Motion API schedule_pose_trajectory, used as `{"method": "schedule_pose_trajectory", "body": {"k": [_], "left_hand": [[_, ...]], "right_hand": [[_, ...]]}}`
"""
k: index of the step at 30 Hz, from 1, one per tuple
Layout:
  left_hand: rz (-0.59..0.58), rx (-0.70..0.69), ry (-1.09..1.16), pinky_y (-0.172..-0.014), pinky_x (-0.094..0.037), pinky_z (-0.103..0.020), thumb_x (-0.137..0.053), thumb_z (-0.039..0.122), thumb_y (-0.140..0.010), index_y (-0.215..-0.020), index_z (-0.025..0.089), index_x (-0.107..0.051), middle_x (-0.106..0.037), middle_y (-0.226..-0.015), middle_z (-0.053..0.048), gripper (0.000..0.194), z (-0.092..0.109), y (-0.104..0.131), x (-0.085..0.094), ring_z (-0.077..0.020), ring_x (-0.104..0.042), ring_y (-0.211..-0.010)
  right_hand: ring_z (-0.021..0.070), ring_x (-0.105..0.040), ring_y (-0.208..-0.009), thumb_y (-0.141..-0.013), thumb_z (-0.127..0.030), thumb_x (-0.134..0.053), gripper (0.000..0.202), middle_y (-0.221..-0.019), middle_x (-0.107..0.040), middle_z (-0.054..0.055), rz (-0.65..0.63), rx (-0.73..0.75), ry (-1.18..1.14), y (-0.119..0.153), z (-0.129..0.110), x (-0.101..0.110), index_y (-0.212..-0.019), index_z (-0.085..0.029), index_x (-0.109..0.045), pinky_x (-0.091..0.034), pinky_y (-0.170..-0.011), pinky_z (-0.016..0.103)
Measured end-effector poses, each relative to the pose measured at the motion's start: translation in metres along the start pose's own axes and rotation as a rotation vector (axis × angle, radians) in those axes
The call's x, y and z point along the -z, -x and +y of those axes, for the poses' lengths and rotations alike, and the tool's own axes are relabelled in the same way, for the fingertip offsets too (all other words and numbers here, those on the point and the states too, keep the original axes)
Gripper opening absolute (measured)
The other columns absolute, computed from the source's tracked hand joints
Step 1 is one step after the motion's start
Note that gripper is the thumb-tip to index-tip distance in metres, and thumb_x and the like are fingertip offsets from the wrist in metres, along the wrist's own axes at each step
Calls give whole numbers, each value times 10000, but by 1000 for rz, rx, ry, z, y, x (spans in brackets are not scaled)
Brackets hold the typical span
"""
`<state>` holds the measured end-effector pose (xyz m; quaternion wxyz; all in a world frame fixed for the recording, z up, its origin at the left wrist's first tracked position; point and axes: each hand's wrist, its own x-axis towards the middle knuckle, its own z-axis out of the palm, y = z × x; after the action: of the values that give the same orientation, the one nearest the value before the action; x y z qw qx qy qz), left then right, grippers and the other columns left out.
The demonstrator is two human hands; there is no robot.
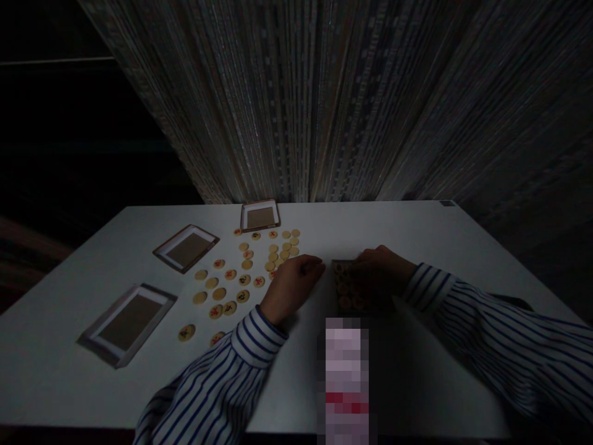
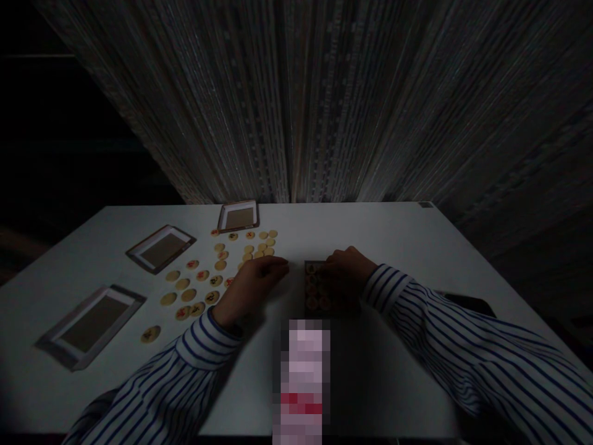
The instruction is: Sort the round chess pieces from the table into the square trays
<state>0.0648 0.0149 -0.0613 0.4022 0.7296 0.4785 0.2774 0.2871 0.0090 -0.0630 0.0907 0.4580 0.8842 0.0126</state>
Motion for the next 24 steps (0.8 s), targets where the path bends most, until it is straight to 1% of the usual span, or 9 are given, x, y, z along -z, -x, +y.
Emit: {"method": "schedule_pose_trajectory", "body": {"k": [6, 12, 16, 18, 21, 24], "left_hand": [[23, -25, 13, -691, -468, -306, -543, 316, -778, -921, 150, -661, -693, -859, -86, 249, -2, 1, 0, -184, -620, -770], [24, -22, 18, -635, -463, -284, -532, 322, -781, -904, 142, -664, -686, -804, -77, 255, -2, 3, 4, -172, -613, -721], [38, -31, 41, -614, -457, -271, -527, 340, -782, -907, 143, -661, -683, -782, -70, 269, -5, 4, 6, -168, -609, -704], [52, -38, 47, -611, -455, -267, -532, 351, -779, -904, 148, -662, -682, -773, -66, 272, -7, 5, 7, -170, -609, -707], [67, -32, 48, -598, -450, -262, -538, 356, -775, -887, 156, -666, -681, -749, -53, 263, -4, 8, 14, -166, -605, -685], [93, 1, 41, -599, -449, -257, -546, 349, -769, -891, 145, -664, -676, -731, -45, 266, 4, 14, 29, -155, -599, -657]], "right_hand": [[171, -580, -713, -806, -309, -487, 194, -840, -676, 39, -6, -20, 4, 0, 2, -4, -874, -245, -656, -304, -553, 281], [188, -573, -771, -788, -285, -520, 181, -875, -672, 44, 14, -18, 23, 1, 3, -10, -901, -267, -660, -310, -625, 313], [190, -566, -790, -780, -281, -532, 151, -853, -672, 31, 40, -26, 7, 1, 3, -15, -850, -280, -665, -302, -667, 335], [191, -565, -807, -775, -277, -538, 150, -869, -674, 37, 45, -35, -2, 2, 4, -16, -856, -278, -664, -303, -680, 338], [199, -563, -834, -777, -292, -537, 186, -904, -677, 44, 59, -51, -24, 3, 9, -12, -923, -278, -653, -311, -693, 344], [207, -561, -870, -775, -296, -535, 234, -940, -672, 39, 115, -41, -44, 4, 14, -3, -987, -280, -632, -318, -697, 347]]}}
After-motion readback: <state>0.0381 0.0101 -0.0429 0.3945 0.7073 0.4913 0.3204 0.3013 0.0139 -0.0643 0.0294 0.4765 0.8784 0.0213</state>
